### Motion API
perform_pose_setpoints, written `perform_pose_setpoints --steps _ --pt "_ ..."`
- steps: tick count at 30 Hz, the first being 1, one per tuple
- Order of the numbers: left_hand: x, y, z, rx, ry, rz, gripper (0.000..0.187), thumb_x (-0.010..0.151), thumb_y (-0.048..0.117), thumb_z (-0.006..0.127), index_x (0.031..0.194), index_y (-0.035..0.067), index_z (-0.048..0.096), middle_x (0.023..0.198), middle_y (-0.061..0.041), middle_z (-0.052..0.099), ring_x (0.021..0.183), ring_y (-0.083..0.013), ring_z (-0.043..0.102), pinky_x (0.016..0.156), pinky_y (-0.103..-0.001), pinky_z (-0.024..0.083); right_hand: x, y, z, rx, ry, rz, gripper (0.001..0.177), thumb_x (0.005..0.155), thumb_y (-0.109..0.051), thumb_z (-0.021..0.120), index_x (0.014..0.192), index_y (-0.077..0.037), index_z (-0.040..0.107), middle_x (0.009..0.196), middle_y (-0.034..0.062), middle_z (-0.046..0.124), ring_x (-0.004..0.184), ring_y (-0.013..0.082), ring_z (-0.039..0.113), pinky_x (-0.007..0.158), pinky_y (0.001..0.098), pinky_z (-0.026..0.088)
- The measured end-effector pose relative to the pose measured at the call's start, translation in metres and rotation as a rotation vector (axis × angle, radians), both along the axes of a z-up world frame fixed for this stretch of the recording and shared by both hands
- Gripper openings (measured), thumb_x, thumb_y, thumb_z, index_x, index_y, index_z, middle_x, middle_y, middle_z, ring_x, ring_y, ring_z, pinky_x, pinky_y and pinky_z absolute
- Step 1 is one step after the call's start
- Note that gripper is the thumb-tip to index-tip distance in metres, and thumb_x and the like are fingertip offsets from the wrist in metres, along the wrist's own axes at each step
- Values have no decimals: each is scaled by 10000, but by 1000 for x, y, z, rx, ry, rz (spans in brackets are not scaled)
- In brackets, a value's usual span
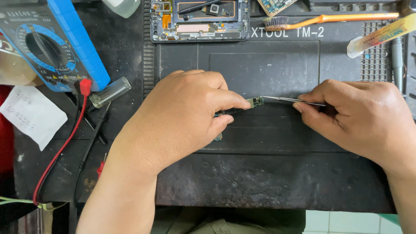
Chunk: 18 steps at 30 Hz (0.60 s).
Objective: The person cleans a small green circuit board using a toothbrush and a liquid from a bottle. They then use a small tube to apply a substance to the board and use tweezers to manipulate a small component on the board.
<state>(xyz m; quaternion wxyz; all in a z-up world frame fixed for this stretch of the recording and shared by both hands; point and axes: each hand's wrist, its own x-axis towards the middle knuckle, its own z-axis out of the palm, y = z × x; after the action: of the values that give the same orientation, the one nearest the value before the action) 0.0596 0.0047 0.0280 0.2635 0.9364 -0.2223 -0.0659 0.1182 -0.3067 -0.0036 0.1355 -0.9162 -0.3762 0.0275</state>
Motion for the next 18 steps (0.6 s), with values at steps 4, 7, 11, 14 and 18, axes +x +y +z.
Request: perform_pose_setpoints --steps 4,7,11,14,18 --pt "-1 -1 0 -14 -17 -1 335 852 174 737 1167 264 808 847 15 665 822 -274 659 743 -475 497 -1 2 1 16 -6 -8 182 971 -258 788 959 -90 719 944 -49 792 762 136 720 546 320 512" --pt "-2 -2 1 -56 -18 33 332 849 131 704 1142 235 820 835 3 681 788 -267 659 657 -448 498 -2 2 2 16 -6 -2 180 975 -264 783 949 -100 713 936 -59 790 768 132 716 544 323 512" --pt "-2 -3 2 -29 -20 39 306 852 146 694 1115 227 828 832 6 695 778 -269 656 621 -456 483 -2 1 2 4 14 -17 179 968 -260 781 974 -94 717 960 -49 795 796 132 729 564 319 527" --pt "-3 -3 0 -16 -39 41 293 858 139 692 1102 225 831 807 8 683 753 -266 649 603 -450 470 -2 2 2 -1 19 -21 177 977 -258 778 971 -92 718 949 -61 793 774 122 722 553 307 516" --pt "-3 -3 -1 18 -25 45 339 868 147 661 1137 272 825 828 6 683 763 -287 639 652 -462 450 -2 4 3 0 14 -16 156 985 -251 775 985 -102 730 935 -71 789 814 123 730 581 306 534"
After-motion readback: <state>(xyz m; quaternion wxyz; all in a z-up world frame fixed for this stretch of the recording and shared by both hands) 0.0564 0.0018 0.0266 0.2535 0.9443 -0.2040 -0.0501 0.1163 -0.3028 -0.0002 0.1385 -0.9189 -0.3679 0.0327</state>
